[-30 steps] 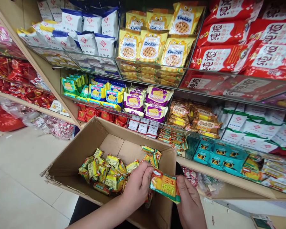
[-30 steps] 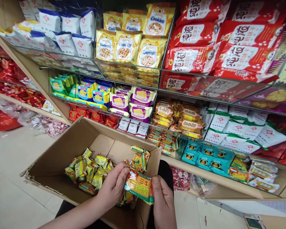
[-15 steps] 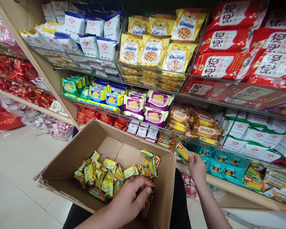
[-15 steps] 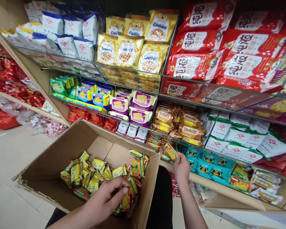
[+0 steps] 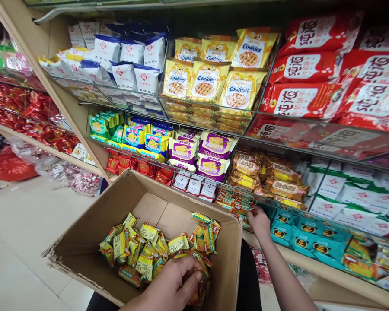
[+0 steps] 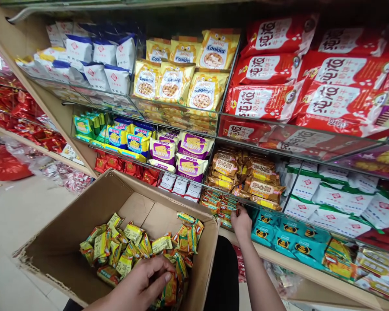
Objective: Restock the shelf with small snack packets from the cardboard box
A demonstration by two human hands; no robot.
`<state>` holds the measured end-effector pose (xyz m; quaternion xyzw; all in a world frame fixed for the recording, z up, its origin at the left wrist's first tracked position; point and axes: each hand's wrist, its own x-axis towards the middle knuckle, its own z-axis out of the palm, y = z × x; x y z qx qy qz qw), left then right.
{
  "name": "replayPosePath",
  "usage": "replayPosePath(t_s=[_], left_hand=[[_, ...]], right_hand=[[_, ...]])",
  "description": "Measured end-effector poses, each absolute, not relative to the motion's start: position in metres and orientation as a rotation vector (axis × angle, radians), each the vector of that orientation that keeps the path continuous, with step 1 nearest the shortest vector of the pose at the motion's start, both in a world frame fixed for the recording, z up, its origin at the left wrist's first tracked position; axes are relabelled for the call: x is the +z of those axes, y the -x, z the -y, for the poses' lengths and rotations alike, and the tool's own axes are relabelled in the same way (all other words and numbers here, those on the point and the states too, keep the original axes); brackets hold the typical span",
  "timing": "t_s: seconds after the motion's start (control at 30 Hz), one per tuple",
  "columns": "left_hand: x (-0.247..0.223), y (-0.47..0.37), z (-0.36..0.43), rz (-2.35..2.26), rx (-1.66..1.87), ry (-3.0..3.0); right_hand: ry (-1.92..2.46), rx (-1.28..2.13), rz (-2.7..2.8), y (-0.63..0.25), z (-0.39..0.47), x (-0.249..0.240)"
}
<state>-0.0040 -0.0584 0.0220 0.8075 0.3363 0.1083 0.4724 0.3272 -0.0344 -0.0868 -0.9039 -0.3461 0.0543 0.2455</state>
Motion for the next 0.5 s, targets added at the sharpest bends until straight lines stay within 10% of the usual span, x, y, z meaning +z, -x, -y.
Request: replayPosePath(t_s=[0.5], left_hand=[[0.031,0.007,0.056,-0.671,-0.038,-2.186]], right_hand=[[2.387,0.210,1.015,-0.336,0.033,-0.088]])
